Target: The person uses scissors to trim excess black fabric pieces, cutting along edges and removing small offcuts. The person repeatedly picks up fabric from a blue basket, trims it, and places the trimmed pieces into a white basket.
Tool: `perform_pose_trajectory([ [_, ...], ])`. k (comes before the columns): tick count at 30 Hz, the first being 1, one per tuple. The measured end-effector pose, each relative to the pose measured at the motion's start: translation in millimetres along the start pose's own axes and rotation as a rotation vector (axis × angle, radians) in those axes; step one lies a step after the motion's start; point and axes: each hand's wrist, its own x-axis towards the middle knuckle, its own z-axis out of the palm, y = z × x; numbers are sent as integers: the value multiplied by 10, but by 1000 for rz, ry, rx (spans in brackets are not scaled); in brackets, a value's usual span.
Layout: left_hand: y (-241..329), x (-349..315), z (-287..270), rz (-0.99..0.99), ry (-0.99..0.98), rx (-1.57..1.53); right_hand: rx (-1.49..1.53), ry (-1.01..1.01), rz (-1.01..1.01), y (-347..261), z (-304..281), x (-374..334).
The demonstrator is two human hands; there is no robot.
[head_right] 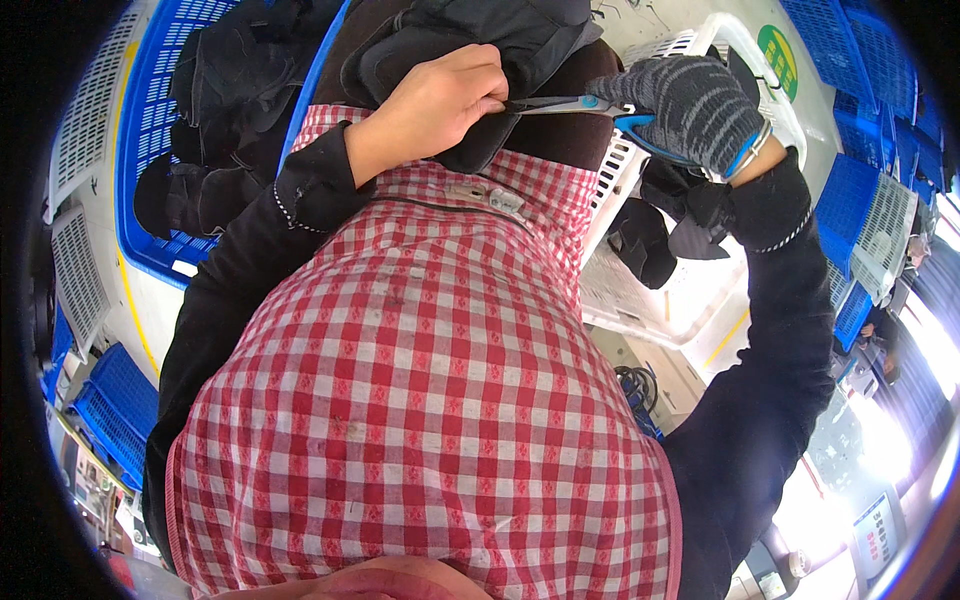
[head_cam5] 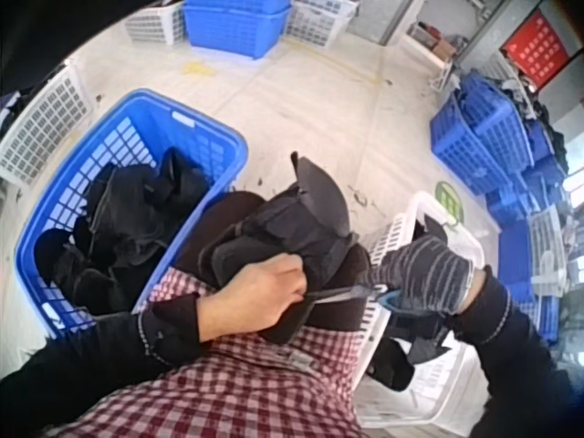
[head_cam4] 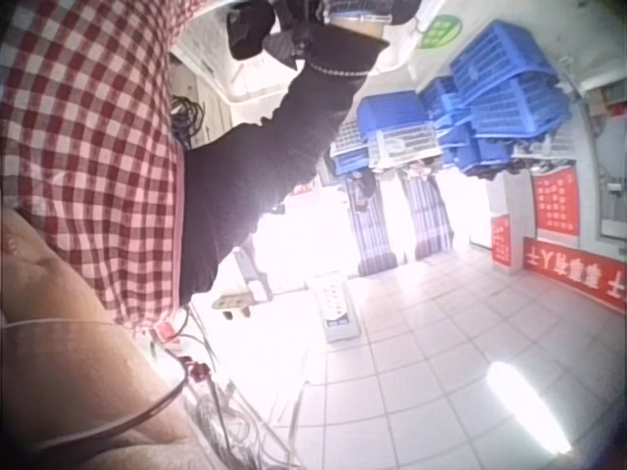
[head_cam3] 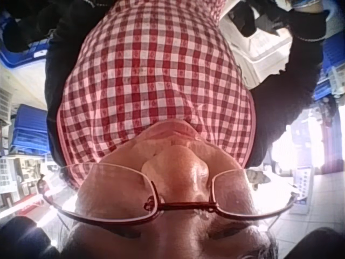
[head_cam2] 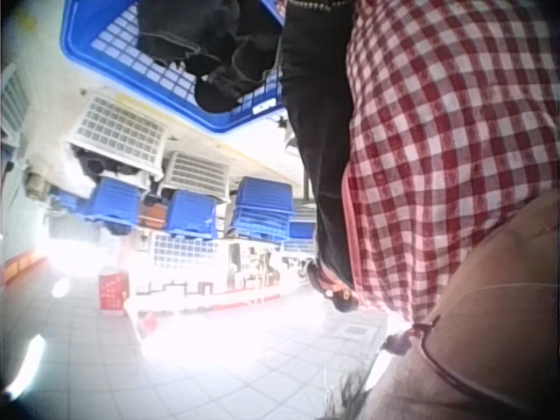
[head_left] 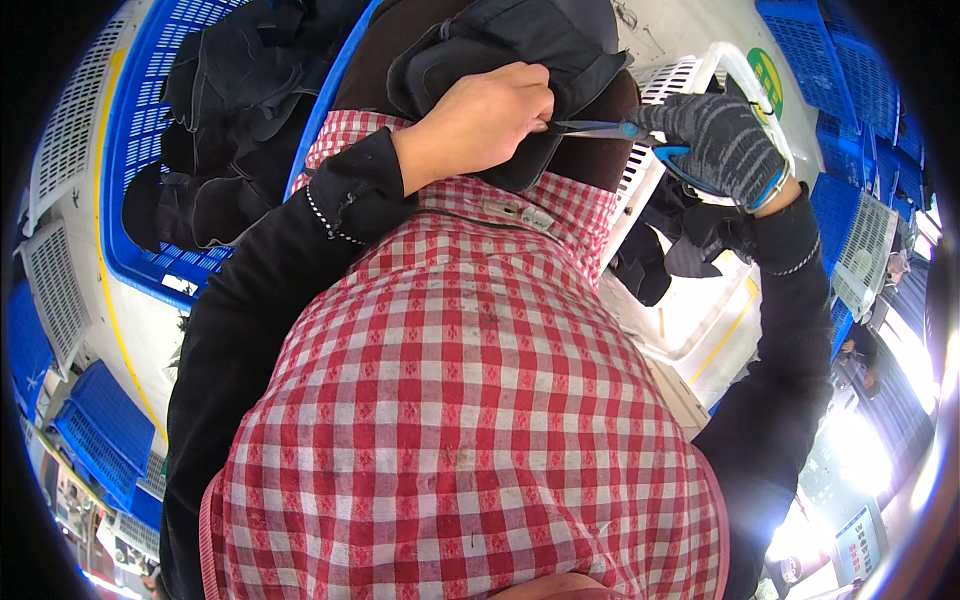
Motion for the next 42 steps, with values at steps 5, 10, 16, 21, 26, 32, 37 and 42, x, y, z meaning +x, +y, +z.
perform_pose_trajectory([
  [5,17,8,4,21,-50,39,6,-54,-72,-24,20,182],
  [10,-16,-5,-7,-2,-73,0,32,-92,-107,-29,47,263],
  [16,-46,-14,-5,-47,-101,-53,68,-125,-105,-31,104,314],
  [21,-88,13,-49,-58,-166,-52,92,-152,-102,-54,149,322],
  [26,-32,134,-195,-214,43,-374,158,-151,-26,13,307,145],
  [32,105,-310,-751,-26,507,336,485,413,528,72,789,-431],
  [37,-12,-777,-616,-570,381,-306,1285,636,997,-201,1376,-522],
  [42,-308,-677,-849,-745,332,-393,1345,975,981,-153,1260,-54],
])
